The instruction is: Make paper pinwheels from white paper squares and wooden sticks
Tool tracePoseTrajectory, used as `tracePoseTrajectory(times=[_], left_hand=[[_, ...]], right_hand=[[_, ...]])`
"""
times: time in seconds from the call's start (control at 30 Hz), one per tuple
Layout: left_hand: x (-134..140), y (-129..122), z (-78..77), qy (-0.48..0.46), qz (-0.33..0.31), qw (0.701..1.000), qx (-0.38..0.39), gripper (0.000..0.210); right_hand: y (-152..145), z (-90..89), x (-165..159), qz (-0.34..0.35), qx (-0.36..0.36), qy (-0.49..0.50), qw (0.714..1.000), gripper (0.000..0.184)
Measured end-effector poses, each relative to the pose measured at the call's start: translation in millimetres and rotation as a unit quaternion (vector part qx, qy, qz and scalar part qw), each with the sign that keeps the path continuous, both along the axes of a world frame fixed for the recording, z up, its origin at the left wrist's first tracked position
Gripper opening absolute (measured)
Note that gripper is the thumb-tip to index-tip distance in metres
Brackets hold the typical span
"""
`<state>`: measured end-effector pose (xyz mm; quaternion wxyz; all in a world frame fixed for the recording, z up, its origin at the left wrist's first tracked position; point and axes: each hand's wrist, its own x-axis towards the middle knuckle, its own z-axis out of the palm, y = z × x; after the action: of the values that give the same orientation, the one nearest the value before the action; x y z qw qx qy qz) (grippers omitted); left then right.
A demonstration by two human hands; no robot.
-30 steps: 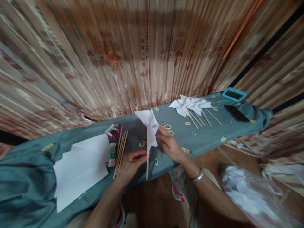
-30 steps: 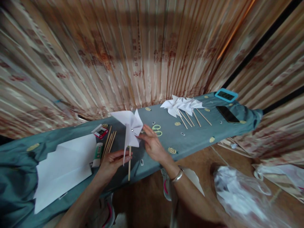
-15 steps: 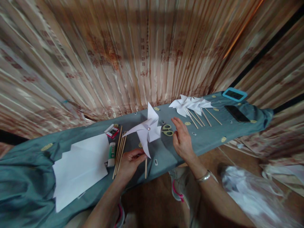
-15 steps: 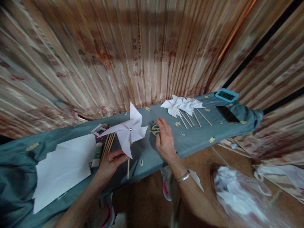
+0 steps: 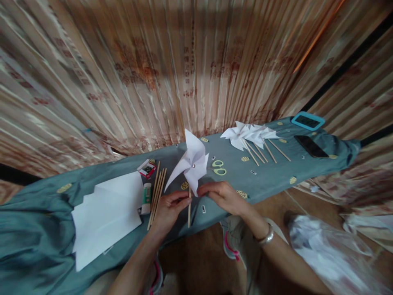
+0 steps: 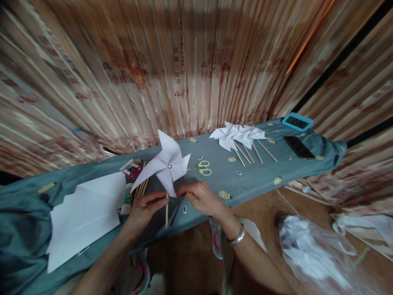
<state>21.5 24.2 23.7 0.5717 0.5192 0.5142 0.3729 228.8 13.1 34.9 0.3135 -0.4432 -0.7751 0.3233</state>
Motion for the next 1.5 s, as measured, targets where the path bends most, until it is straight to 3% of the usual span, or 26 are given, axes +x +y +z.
tracePoseTrajectory(times=[0.1, 0.2, 0.27, 0.37, 0.5, 0.6, 0.7, 0.8, 0.87, 0.93, 0.97, 1.07, 1.13, 1.23, 1.37, 1.5], left_hand=[[-0.7, 1.1, -1.9, -0.002, 0.011, 1.000, -0.011, 0.022], [0.3, 0.3, -3.6, -0.005, 0.011, 1.000, -0.025, 0.025], [1.9, -1.8, -2.0, -0.001, -0.010, 1.000, -0.029, 0.023], [4.8, -5.8, 3.6, 0.015, -0.052, 0.998, -0.031, 0.020], [6.5, -8.1, 7.8, 0.005, -0.076, 0.996, -0.038, 0.019], [5.9, -7.1, 6.8, 0.003, -0.086, 0.995, -0.041, 0.019], [4.6, -5.2, 6.0, -0.003, -0.072, 0.997, -0.040, 0.020], [3.3, -3.6, 6.5, 0.006, -0.052, 0.998, -0.027, 0.017], [2.6, -2.9, 6.7, 0.010, -0.051, 0.998, -0.022, 0.015], [2.2, -2.5, 6.1, 0.002, -0.050, 0.998, -0.030, 0.016], [2.3, -2.5, 5.4, -0.003, -0.048, 0.998, -0.035, 0.017], [3.2, -2.8, 2.6, -0.007, -0.044, 0.998, -0.050, 0.022], [4.2, -3.2, 0.7, -0.008, -0.048, 0.997, -0.056, 0.022], [5.1, -3.6, -0.6, -0.012, -0.056, 0.997, -0.059, 0.023], [4.1, -3.2, -0.6, -0.003, -0.047, 0.998, -0.052, 0.024], [1.8, -1.5, -2.1, -0.001, -0.031, 0.999, -0.026, 0.023]], right_hand=[[3.7, -1.6, 14.0, -0.094, -0.006, 0.037, 0.995, 0.032], [8.6, -5.6, 26.1, -0.261, 0.091, 0.028, 0.961, 0.032], [10.3, -6.9, 28.2, -0.304, 0.162, -0.023, 0.938, 0.046], [11.3, -8.2, 24.6, -0.278, 0.189, -0.107, 0.936, 0.068], [13.1, -12.4, 20.7, -0.247, 0.173, -0.155, 0.941, 0.074], [12.5, -12.1, 18.7, -0.225, 0.168, -0.163, 0.946, 0.070], [8.2, -5.6, 13.3, -0.129, 0.153, -0.128, 0.971, 0.057], [3.8, 0.4, 10.6, 0.000, 0.076, -0.050, 0.996, 0.047], [3.4, 0.6, 15.0, 0.022, 0.012, -0.021, 0.999, 0.042], [5.3, -2.1, 24.0, -0.037, -0.014, -0.024, 0.999, 0.037], [6.8, -3.9, 29.0, -0.097, -0.006, -0.030, 0.995, 0.035], [11.0, -10.6, 39.6, -0.270, 0.071, -0.028, 0.960, 0.035], [12.8, -15.9, 39.4, -0.293, 0.118, -0.025, 0.949, 0.042], [13.5, -22.9, 29.7, -0.233, 0.126, -0.046, 0.963, 0.054], [10.1, -19.4, 16.1, -0.143, 0.075, -0.050, 0.986, 0.058], [4.7, -0.9, 17.3, 0.041, -0.077, 0.050, 0.995, 0.038]])
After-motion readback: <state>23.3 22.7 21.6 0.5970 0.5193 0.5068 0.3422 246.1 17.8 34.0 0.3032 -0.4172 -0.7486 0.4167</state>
